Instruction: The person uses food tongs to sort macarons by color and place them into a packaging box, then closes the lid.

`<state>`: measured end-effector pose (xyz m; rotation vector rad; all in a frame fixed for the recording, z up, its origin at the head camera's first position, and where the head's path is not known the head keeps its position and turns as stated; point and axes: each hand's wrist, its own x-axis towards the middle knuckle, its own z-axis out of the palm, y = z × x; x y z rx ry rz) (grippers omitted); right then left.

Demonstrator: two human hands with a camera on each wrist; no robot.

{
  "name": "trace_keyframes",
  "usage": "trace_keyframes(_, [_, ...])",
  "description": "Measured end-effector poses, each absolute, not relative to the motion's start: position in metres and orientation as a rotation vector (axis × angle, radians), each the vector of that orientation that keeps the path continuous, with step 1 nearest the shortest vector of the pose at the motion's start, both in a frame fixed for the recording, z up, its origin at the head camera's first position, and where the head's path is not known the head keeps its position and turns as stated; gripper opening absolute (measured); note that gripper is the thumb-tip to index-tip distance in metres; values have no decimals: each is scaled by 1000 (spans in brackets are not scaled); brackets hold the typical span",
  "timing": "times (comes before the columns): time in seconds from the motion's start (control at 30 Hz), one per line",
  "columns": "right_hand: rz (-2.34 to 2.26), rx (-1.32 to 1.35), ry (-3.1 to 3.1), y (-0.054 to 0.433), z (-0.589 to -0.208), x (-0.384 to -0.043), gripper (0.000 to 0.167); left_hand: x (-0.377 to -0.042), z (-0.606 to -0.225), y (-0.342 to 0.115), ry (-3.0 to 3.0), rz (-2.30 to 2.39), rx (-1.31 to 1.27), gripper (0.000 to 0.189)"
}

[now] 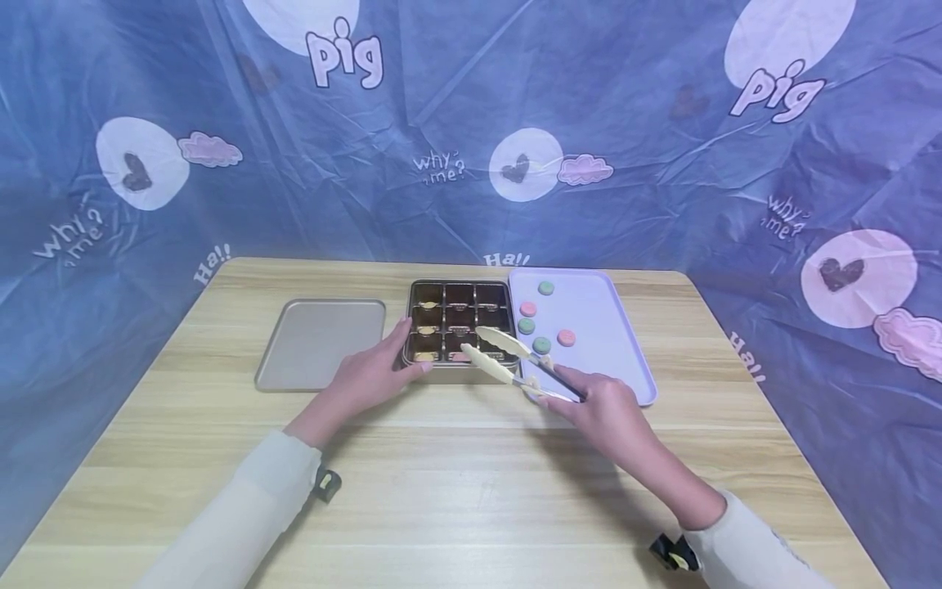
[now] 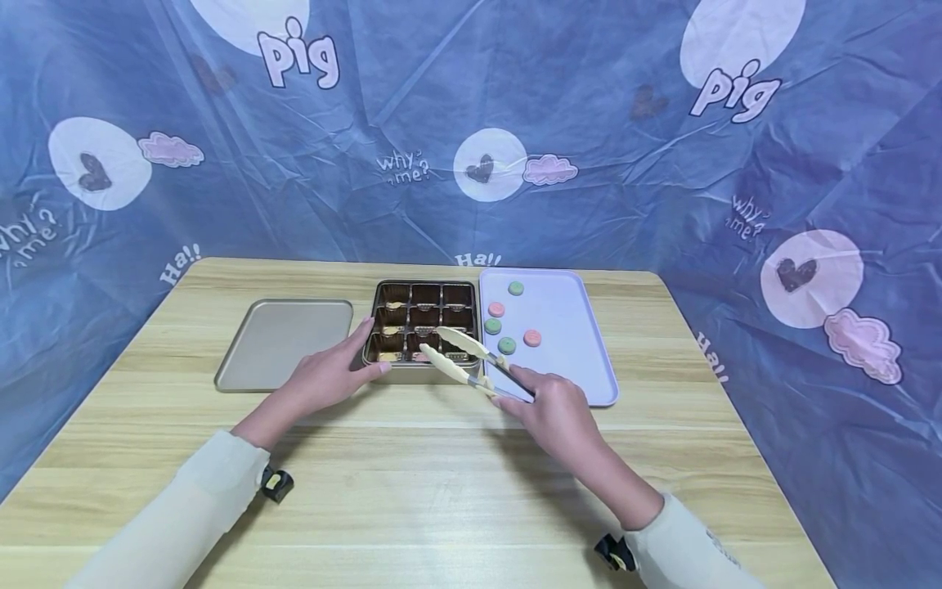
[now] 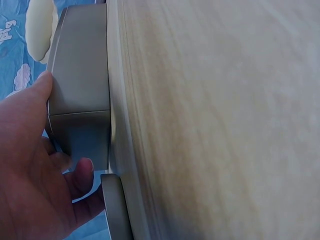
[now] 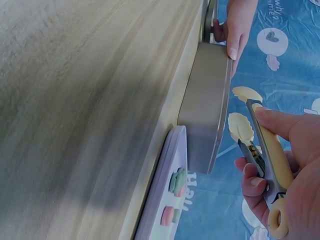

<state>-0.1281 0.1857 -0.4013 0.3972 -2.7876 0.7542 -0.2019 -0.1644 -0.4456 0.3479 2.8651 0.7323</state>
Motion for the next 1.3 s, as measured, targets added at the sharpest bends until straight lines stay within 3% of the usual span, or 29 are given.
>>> trace_keyframes(0.57, [721, 236, -2730, 225, -396, -127, 52, -202, -445, -165, 2862, 729, 341, 96])
trace_keyframes(1.3, [685, -24, -2899, 277, -410, -133, 65, -202, -445, -164, 2858, 728, 340, 98])
